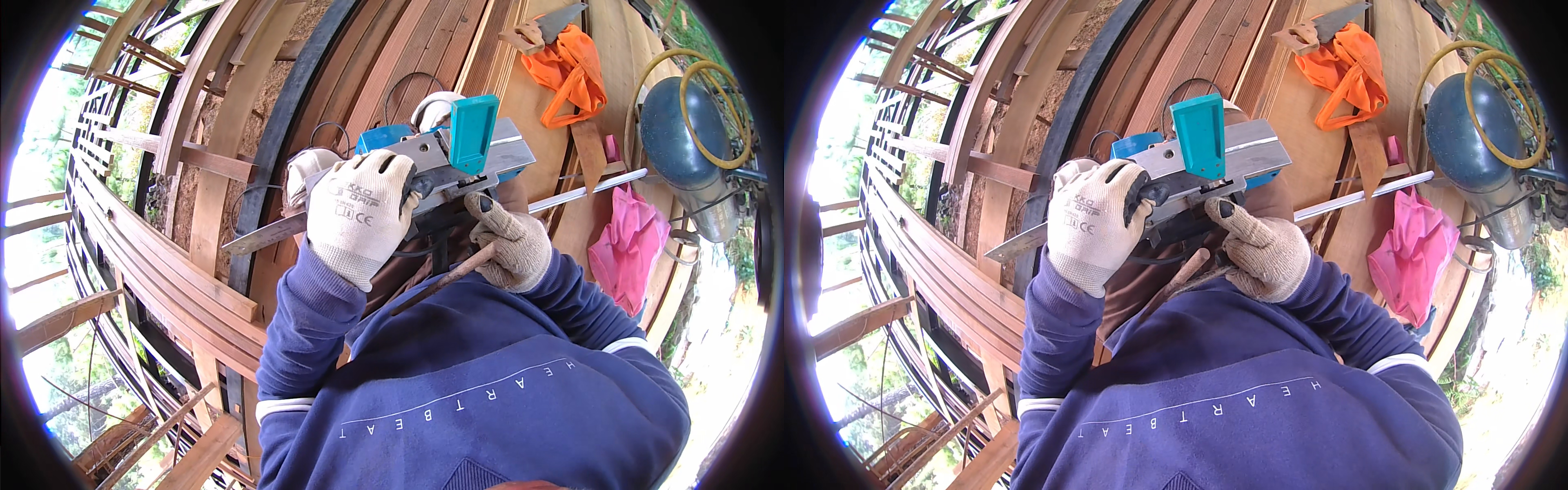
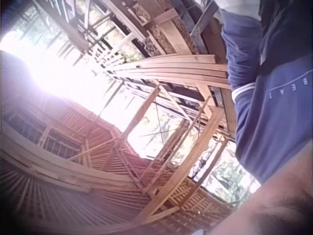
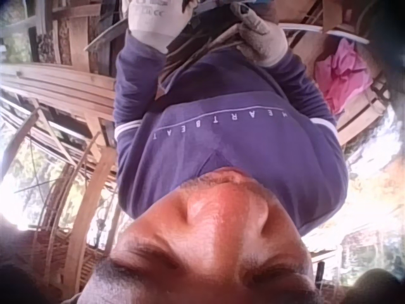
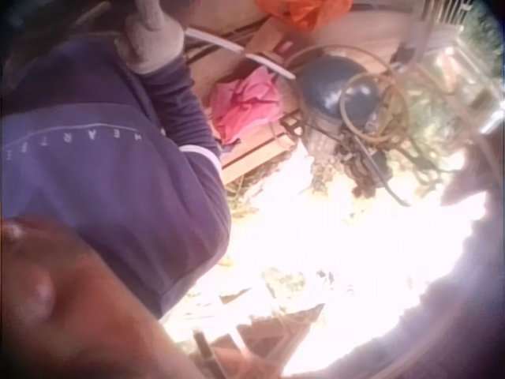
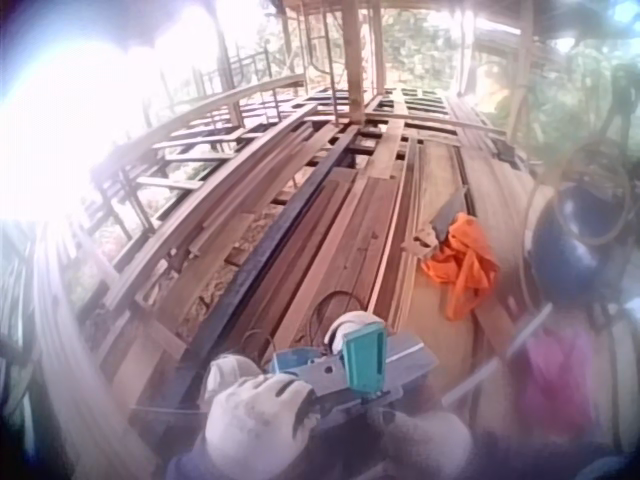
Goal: The person adjusts the blades of a power planer using a straight edge and a rod to align the cutting edges.
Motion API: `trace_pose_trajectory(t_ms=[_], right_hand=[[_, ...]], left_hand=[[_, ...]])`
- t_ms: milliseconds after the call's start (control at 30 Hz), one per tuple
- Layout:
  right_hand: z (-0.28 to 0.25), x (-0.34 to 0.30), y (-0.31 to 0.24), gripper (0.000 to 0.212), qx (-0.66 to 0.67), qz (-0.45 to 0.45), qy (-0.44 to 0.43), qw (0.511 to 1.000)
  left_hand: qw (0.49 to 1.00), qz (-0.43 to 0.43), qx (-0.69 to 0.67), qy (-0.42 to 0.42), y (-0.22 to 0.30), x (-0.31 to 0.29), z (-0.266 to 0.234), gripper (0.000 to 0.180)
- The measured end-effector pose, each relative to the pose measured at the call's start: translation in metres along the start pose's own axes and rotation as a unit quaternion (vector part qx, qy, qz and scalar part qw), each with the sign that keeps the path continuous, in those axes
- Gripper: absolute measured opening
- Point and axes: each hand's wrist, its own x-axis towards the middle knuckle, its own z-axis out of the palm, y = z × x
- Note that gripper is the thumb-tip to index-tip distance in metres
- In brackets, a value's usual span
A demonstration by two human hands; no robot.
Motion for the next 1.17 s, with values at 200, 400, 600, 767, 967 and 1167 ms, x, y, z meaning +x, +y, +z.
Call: trace_pose_trajectory(t_ms=[200,400,600,767,967,1167], right_hand=[[0.000,0.000,0.003,0.075,0.003,-0.014,0.011,1.000],[0.001,-0.003,0.003,0.080,-0.002,0.011,0.004,1.000],[0.004,-0.006,0.005,0.077,0.002,0.012,0.017,1.000],[0.007,-0.008,0.007,0.076,0.004,0.015,0.024,1.000],[0.011,-0.012,0.009,0.073,0.005,0.021,0.037,0.999],[0.015,-0.015,0.011,0.072,0.009,0.028,0.052,0.998]], left_hand=[[1.000,-0.002,-0.002,0.000,0.000,0.001,0.000,0.033],[1.000,0.001,-0.001,0.001,0.000,0.001,0.001,0.033],[1.000,0.005,-0.003,0.009,-0.001,0.001,0.003,0.033],[1.000,0.003,-0.006,0.011,-0.001,0.001,0.003,0.034],[1.000,0.004,-0.001,0.008,0.002,0.002,0.002,0.033],[1.000,0.001,-0.004,0.007,0.003,0.001,0.002,0.032]])
